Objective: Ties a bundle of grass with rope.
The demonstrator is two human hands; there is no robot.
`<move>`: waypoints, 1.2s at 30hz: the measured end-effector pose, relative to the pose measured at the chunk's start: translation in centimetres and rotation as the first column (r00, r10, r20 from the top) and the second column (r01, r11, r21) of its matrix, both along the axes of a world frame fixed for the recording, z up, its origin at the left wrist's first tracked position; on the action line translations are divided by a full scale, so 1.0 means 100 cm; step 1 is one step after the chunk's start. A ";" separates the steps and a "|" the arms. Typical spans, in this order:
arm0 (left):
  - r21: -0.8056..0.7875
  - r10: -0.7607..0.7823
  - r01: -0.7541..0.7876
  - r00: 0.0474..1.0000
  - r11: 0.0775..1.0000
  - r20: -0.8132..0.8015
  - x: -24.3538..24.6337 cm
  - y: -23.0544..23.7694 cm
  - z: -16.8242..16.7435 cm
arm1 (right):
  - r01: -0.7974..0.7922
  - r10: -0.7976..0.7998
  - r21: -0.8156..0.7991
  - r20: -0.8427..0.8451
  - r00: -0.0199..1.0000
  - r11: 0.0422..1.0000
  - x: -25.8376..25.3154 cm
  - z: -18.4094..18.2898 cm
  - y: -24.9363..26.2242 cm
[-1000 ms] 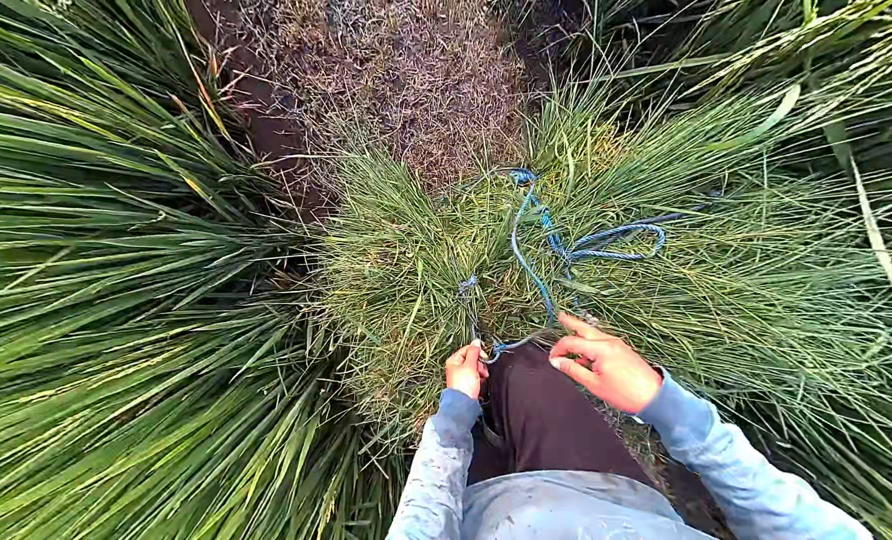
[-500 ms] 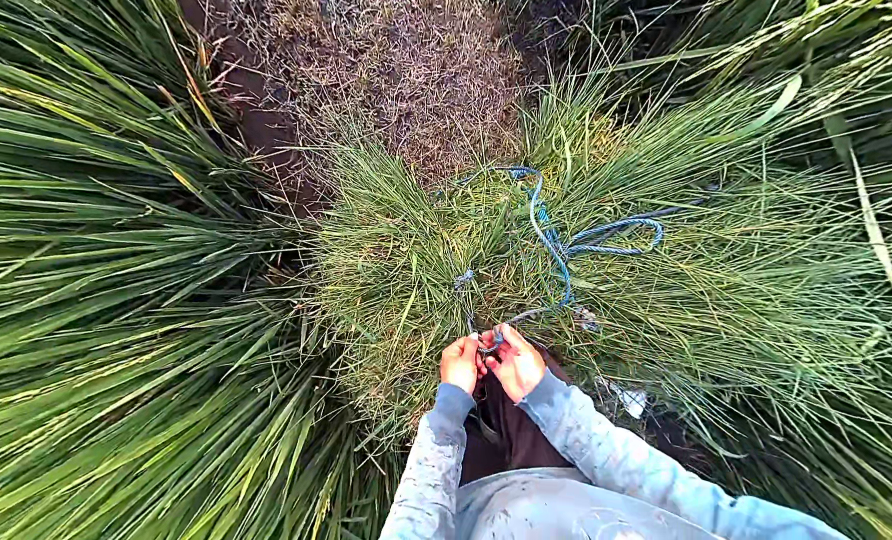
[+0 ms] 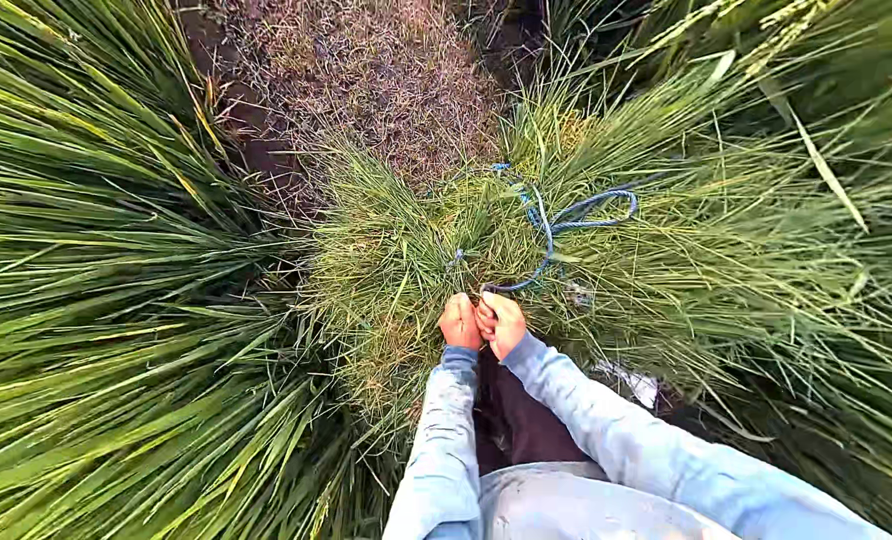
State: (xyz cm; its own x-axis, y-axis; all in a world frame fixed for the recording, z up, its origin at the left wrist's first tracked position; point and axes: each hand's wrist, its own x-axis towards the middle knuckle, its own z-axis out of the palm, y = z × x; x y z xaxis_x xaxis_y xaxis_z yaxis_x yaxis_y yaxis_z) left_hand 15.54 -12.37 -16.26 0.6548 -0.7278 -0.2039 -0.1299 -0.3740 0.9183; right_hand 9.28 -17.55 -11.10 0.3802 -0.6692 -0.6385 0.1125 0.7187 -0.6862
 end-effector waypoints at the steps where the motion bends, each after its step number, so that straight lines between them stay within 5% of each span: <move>1: 0.011 0.088 -0.088 0.995 0.996 -0.042 -0.005 0.001 0.000 | 0.000 0.000 -0.025 0.000 1.000 1.000 0.002 0.002 0.003; 8: -0.148 -0.024 0.018 0.999 0.989 -0.035 -0.042 0.045 0.012 | 0.136 -0.137 0.055 0.016 0.990 0.989 -0.043 0.030 0.055; 11: -0.063 -0.016 0.013 0.998 0.998 -0.054 -0.043 0.043 0.028 | 0.152 -0.151 0.074 -0.018 0.988 0.986 -0.039 0.042 0.053; 15: 0.108 -0.312 0.307 0.949 0.946 0.035 -0.045 0.052 0.041 | 0.104 -0.102 0.044 -0.042 0.994 0.994 -0.067 0.037 0.069; 17: 0.179 -0.477 0.455 0.872 0.872 0.107 -0.088 0.103 0.045 | 0.073 -0.072 0.037 -0.034 0.997 0.997 -0.127 0.035 0.127; 23: -0.032 -0.528 0.539 0.834 0.841 0.162 -0.128 0.154 0.046 | 0.191 -0.191 0.122 -0.012 0.982 0.974 -0.172 0.040 0.183; 27: 0.137 -0.522 0.512 0.851 0.848 0.053 -0.103 0.137 0.072 | 0.235 -0.240 0.139 0.019 0.971 0.962 -0.168 0.045 0.191; 29: 0.226 -0.613 0.583 0.784 0.781 0.098 -0.073 0.117 0.067 | 0.289 -0.298 0.171 0.031 0.954 0.942 -0.158 0.051 0.186; 32: 0.241 -0.838 0.803 0.515 0.546 0.182 -0.037 0.093 0.036 | 0.391 -0.417 0.282 0.036 0.908 0.876 -0.147 0.067 0.156; 33: 0.201 -0.837 0.819 0.489 0.538 0.246 -0.035 0.087 0.025 | 0.400 -0.435 0.324 0.041 0.900 0.858 -0.147 0.071 0.142; 34: 0.128 -0.789 0.798 0.535 0.589 0.302 -0.037 0.082 0.016 | 0.399 -0.445 0.357 0.054 0.894 0.845 -0.146 0.073 0.127; 36: -0.053 -0.540 0.576 0.792 0.816 0.285 -0.056 0.079 0.001 | 0.381 -0.456 0.394 0.116 0.882 0.836 -0.144 0.078 0.101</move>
State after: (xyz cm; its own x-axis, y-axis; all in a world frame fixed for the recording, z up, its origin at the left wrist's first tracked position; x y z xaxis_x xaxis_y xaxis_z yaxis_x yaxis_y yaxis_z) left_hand 9.96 -4.43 -16.11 0.1410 -0.9895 0.0305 -0.5057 -0.0455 0.8615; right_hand -5.17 -7.42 -3.34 0.2572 -0.5391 -0.8020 0.5627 0.7583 -0.3292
